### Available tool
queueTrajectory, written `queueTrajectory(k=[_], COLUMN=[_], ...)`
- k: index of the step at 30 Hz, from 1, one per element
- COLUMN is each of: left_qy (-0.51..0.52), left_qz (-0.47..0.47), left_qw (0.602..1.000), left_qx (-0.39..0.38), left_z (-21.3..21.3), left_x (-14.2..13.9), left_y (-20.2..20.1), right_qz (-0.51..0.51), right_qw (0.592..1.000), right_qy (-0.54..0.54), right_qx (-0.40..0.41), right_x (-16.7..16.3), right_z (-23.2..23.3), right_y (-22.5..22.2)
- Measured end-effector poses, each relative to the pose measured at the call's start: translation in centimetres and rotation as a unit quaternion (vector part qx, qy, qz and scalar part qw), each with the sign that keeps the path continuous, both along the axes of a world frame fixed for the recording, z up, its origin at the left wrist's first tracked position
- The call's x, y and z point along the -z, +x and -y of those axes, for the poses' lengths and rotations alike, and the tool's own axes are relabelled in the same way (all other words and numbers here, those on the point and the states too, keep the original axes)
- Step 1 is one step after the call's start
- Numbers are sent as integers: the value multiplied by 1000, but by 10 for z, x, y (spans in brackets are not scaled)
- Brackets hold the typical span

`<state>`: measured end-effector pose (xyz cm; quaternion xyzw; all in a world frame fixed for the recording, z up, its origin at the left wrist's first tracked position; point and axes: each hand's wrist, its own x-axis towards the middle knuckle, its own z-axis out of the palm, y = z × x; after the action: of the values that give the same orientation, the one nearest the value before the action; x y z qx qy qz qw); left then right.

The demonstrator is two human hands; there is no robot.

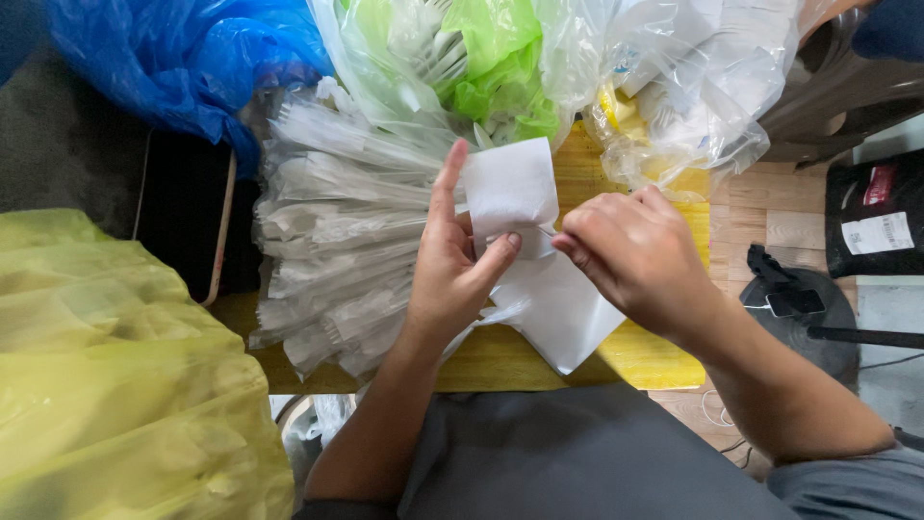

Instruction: The person repeatedly picks a plastic spoon and fork, places them together inside a small white paper packet, folds the packet closed, and sets it aside. The process is repeated multiple times with new packets and cutlery from nearby piles.

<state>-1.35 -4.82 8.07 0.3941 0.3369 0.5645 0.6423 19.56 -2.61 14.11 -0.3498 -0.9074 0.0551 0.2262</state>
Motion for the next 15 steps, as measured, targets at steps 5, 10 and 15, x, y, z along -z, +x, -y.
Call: queueTrajectory(k=[5, 10, 15], left_qy=[-6, -38, -70], left_qz=[4, 11, 63], left_qw=[1000, 999, 995], left_qx=[-3, -4, 36], left_z=[-2, -6, -7], left_x=[6, 18, 31], left_y=[-1, -5, -8], right_qz=[17, 26, 31], right_qw=[999, 996, 993], right_qy=[-39, -2, -36], right_qx=[-10, -91, -105], right_x=[-1, -4, -5], right_z=[-3, -7, -10], right_y=[1, 0, 2])
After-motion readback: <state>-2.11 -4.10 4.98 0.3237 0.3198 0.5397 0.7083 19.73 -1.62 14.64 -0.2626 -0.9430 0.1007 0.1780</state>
